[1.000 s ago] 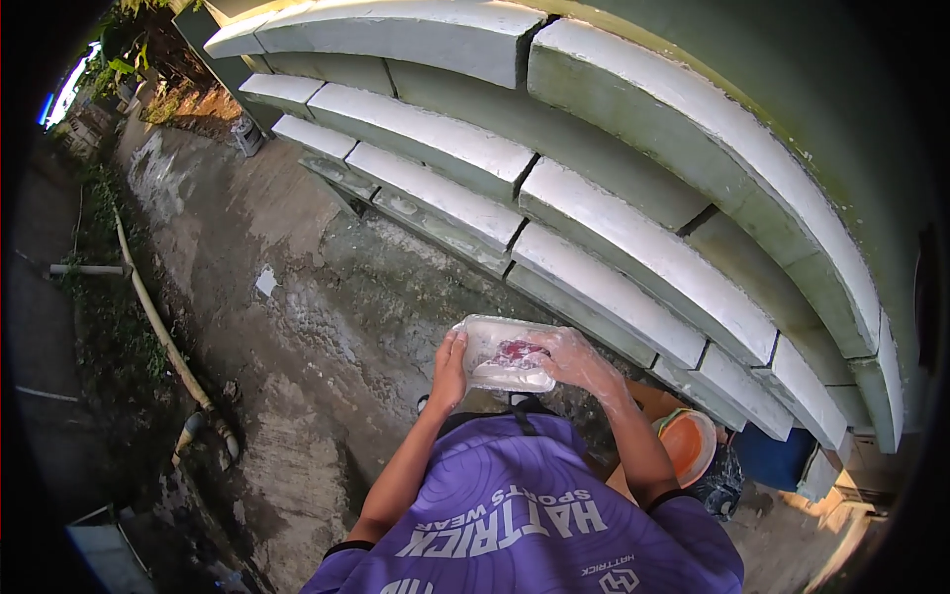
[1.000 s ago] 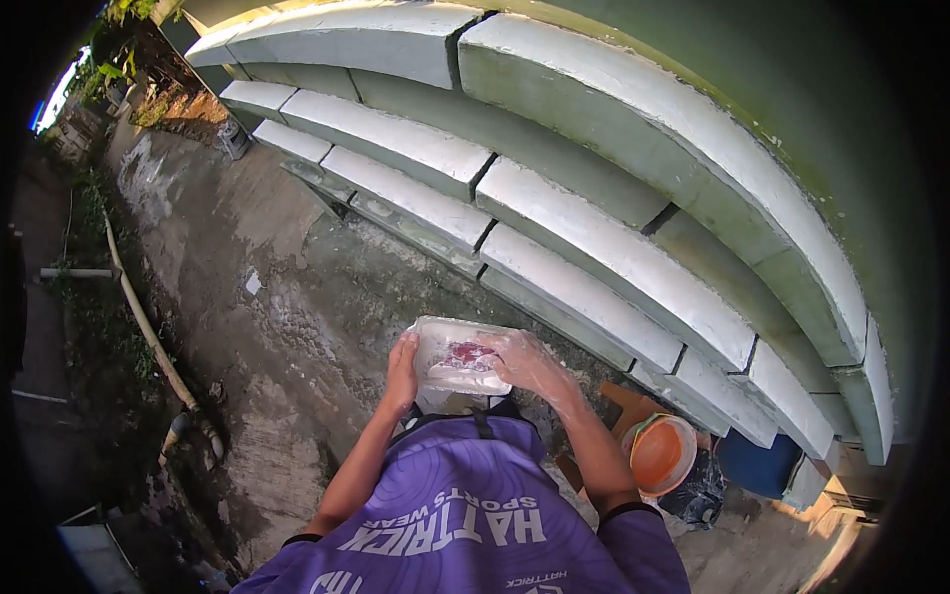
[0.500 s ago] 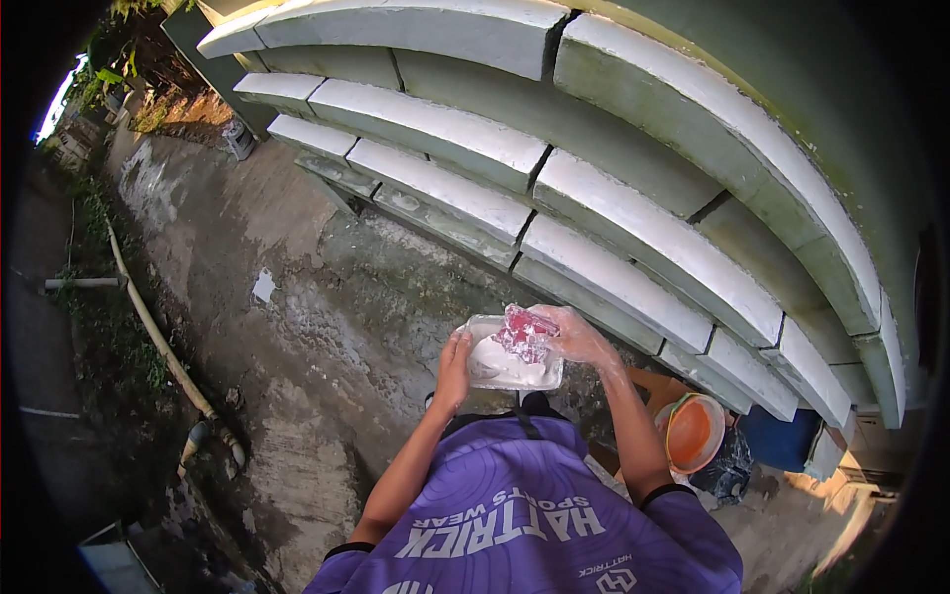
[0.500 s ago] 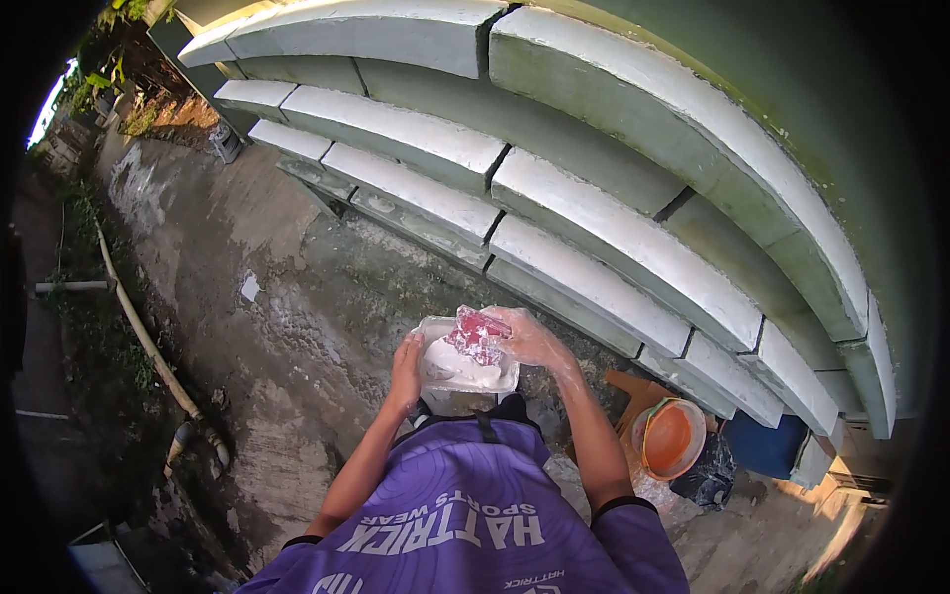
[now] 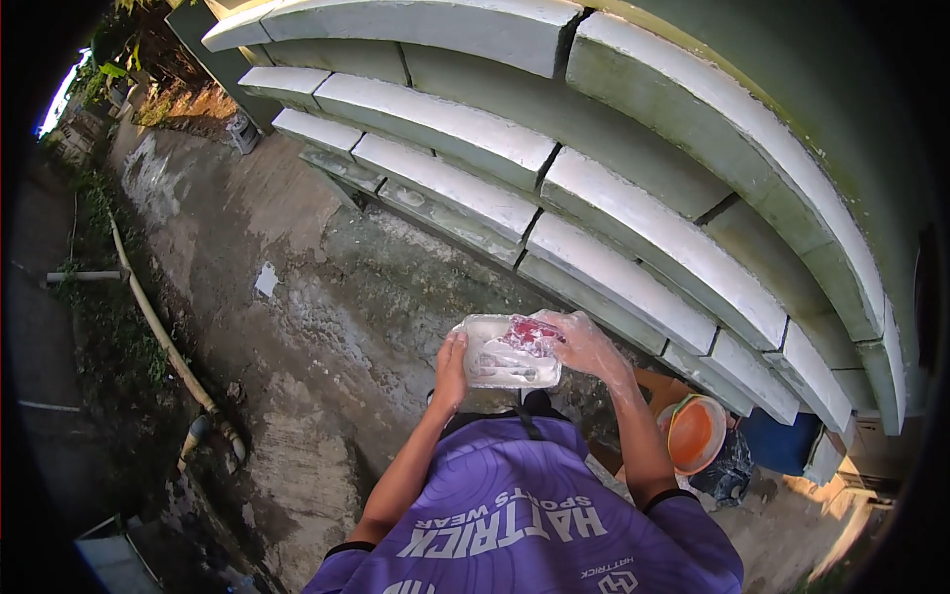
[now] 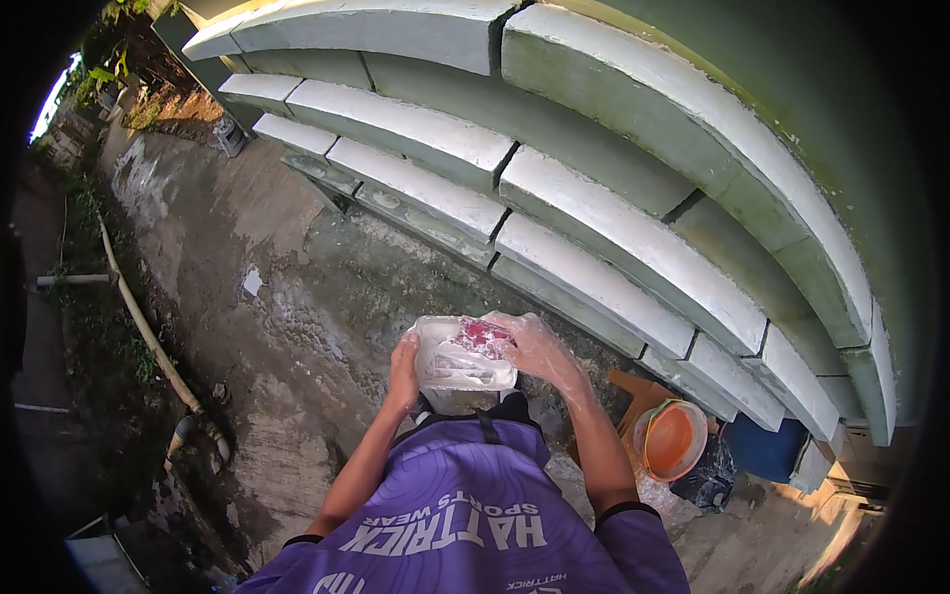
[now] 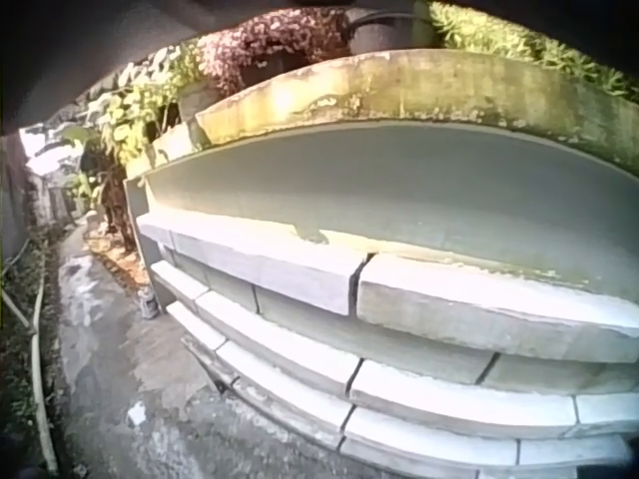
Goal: Applying white plaster or putty to the horizontal joints of a decorative outdoor wall panel using a spatula.
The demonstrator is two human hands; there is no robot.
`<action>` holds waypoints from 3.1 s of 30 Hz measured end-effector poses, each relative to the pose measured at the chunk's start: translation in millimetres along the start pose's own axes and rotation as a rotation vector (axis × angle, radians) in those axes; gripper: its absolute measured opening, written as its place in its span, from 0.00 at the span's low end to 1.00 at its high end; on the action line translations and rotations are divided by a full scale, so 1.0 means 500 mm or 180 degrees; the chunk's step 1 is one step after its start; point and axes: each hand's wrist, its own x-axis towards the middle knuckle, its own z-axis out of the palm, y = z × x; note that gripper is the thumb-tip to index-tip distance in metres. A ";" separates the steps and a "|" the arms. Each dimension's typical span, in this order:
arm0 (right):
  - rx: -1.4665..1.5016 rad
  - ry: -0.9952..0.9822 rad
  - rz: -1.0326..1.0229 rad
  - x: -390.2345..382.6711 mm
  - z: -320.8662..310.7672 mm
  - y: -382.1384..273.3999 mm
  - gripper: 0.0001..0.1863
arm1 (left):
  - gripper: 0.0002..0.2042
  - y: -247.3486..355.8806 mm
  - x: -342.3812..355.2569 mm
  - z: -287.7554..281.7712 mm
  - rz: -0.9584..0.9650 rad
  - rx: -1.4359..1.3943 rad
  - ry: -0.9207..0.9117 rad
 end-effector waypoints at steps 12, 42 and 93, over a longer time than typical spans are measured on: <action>0.0294 -0.0339 -0.0215 0.017 0.014 0.040 0.20 | 0.31 -0.002 -0.002 0.031 0.0236 0.0128 0.0032; 0.4750 0.4910 -0.0216 -0.205 0.033 0.553 0.17 | 0.26 -0.090 -0.065 -0.034 -0.0165 -0.0715 0.0484; -0.2744 0.1202 0.1840 -0.051 0.014 0.407 0.19 | 0.25 -0.129 -0.069 -0.062 -0.0113 -0.0613 0.1093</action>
